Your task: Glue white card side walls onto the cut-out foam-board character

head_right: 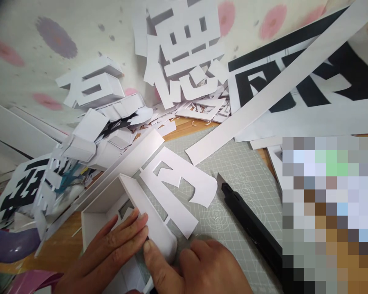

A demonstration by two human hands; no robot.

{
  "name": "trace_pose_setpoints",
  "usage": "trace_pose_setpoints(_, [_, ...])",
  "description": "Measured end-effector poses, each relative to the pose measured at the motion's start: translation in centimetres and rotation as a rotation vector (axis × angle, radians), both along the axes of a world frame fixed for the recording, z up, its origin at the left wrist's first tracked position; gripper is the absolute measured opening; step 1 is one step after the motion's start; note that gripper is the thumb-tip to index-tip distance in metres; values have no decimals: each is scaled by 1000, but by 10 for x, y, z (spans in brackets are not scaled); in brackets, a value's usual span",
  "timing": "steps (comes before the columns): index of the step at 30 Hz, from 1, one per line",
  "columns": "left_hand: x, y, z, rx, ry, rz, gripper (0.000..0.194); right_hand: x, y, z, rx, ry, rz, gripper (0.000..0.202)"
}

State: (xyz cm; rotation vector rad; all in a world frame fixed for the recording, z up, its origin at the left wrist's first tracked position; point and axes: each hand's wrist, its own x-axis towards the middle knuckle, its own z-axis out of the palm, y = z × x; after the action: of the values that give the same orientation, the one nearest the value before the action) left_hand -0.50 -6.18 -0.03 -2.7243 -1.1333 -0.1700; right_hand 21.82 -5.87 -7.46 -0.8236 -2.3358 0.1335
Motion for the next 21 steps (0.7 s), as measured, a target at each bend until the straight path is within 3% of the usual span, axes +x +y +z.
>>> trace_pose_setpoints(3, [7, -4, 2, 6, -51, 51, 61, 0, 1, 1, -32, -13, 28, 39])
trace_pose_setpoints(6, [9, -6, 4, 53, -101, 8, 63, 0, 2, -1, -20, 18, 44, 39])
trace_pose_setpoints(8, [4, -2, 8, 74, -150, 14, 51, 0, 2, -4, 4, 45, 36, 39])
trace_pose_setpoints(10, [-8, 12, 12, 138, -227, 150, 31, 0, 1, -7, 17, 55, 27, 41])
trace_pose_setpoints(12, [-24, 35, 16, 225, -290, 381, 24, 0, 0, -9, 20, 63, 20, 43])
trace_pose_setpoints(15, [-45, 74, 19, -37, -200, 618, 29, 0, -2, -10, 6, 82, 10, 46])
trace_pose_setpoints(18, [-52, 98, 20, -132, -168, 661, 25, -1, -3, -8, -17, 83, -3, 49])
trace_pose_setpoints(21, [-51, 102, 19, -149, -171, 652, 24, -2, -4, -7, -38, 66, -21, 53])
